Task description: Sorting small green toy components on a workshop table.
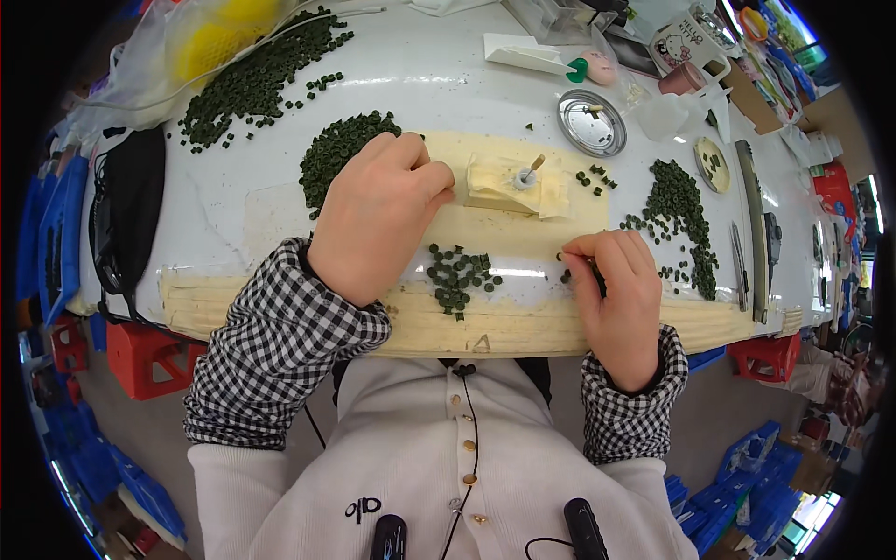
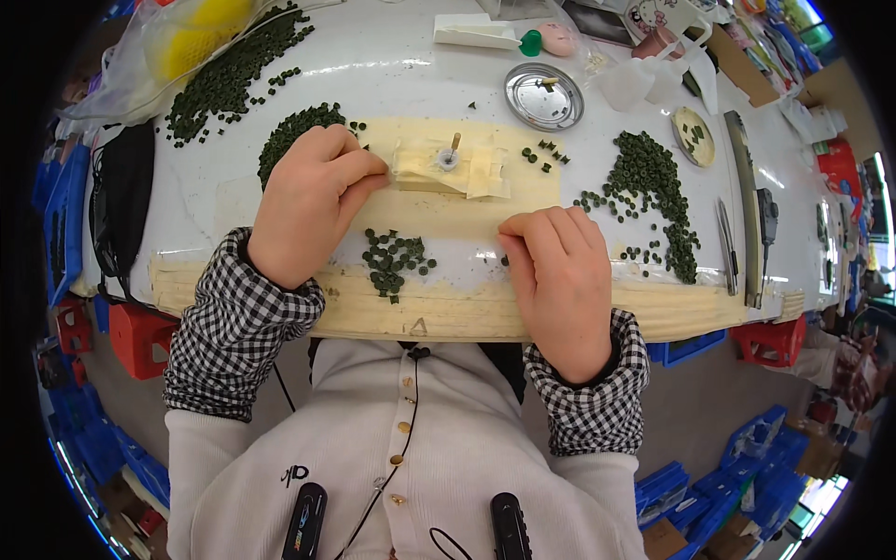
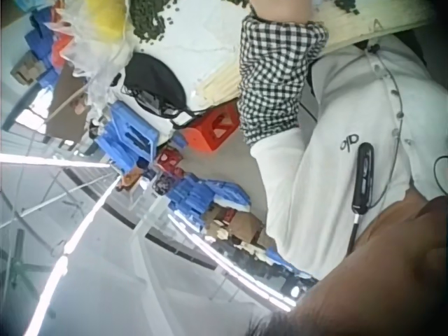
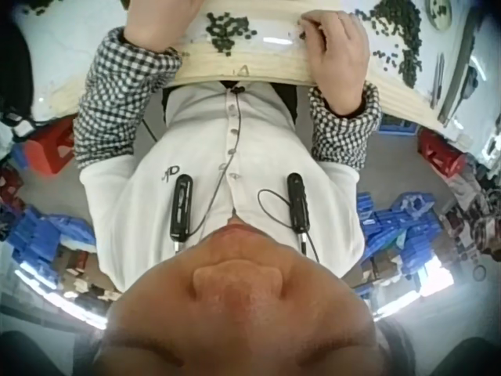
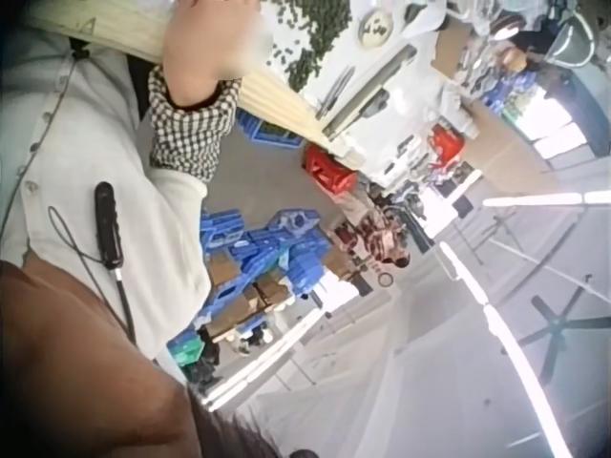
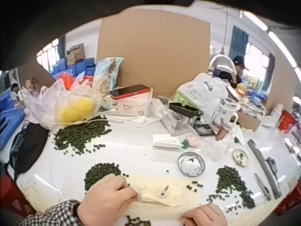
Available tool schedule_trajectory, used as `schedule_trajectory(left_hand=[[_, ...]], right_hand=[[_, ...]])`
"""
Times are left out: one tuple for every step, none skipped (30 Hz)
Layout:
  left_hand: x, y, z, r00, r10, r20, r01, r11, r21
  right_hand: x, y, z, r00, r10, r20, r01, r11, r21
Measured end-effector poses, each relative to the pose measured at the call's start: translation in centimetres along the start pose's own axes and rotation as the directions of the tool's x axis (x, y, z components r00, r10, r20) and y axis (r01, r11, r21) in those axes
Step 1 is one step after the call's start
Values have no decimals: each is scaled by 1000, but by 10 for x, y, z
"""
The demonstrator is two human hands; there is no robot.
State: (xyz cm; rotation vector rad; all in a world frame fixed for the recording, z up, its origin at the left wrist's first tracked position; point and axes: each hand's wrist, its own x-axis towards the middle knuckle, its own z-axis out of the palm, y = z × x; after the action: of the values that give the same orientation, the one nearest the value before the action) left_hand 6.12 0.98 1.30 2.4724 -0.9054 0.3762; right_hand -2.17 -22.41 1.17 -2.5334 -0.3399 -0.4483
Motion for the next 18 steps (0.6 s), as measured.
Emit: schedule_trajectory(left_hand=[[-1, 0, 1, 1000, 8, -9, -8, 1000, 5], [-1, 0, 2, 1000, 16, -18, -16, 1000, 10], [0, 0, 2, 999, 30, -26, -30, 999, 14], [-1, 1, 2, 999, 7, -33, -7, 1000, 3], [-2, 4, -1, 999, -16, -40, 16, 1000, -8], [-4, 7, -5, 998, -36, -46, 35, 999, -18], [-6, 13, -10, 994, -106, -39, 100, 986, -131], [-10, 21, -18, 984, -174, -22, 164, 956, -242], [-13, 27, -22, 972, -235, 6, 222, 908, -355], [-16, 34, -28, 965, -262, 24, 244, 856, -455], [-17, 40, -33, 957, -288, 45, 264, 793, -549], [-19, 44, -35, 948, -312, 67, 282, 719, -635], [-24, 39, -32, 958, -268, 102, 263, 675, -690], [-25, 41, -28, 945, -293, 146, 297, 579, -759], [-26, 45, -27, 929, -320, 188, 329, 478, -814], [-27, 47, -26, 911, -341, 231, 356, 371, -858], [-29, 45, -22, 907, -335, 254, 357, 298, -885], [-29, 46, -18, 899, -344, 271, 363, 239, -901]], right_hand=[[0, 0, 0, 1000, 20, -13, -19, 1000, 20], [-1, -1, 0, 998, 52, -33, -49, 995, 84], [-2, -2, 0, 995, 88, -54, -79, 986, 146], [-3, -3, 0, 989, 125, -75, -107, 972, 209], [-4, -4, -1, 986, 160, -47, -138, 942, 306], [-6, -5, -2, 981, 191, -18, -168, 901, 400], [-7, -6, -3, 975, 221, 12, -198, 850, 488], [-8, -7, -3, 963, 260, 71, -252, 774, 581], [-11, -9, -2, 945, 298, 133, -309, 687, 658], [-11, -10, -2, 926, 320, 200, -359, 585, 727], [-10, -13, -4, 893, 349, 283, -425, 453, 784], [-9, -15, -3, 892, 341, 298, -426, 414, 804], [-8, -16, -1, 890, 332, 312, -428, 374, 823], [-7, -17, 1, 889, 323, 325, -429, 334, 840], [-5, -19, 3, 898, 301, 321, -415, 336, 846], [-4, -20, 4, 907, 278, 316, -401, 338, 852], [-3, -21, 6, 915, 256, 311, -386, 339, 858], [-2, -21, 8, 923, 243, 300, -371, 347, 862]])
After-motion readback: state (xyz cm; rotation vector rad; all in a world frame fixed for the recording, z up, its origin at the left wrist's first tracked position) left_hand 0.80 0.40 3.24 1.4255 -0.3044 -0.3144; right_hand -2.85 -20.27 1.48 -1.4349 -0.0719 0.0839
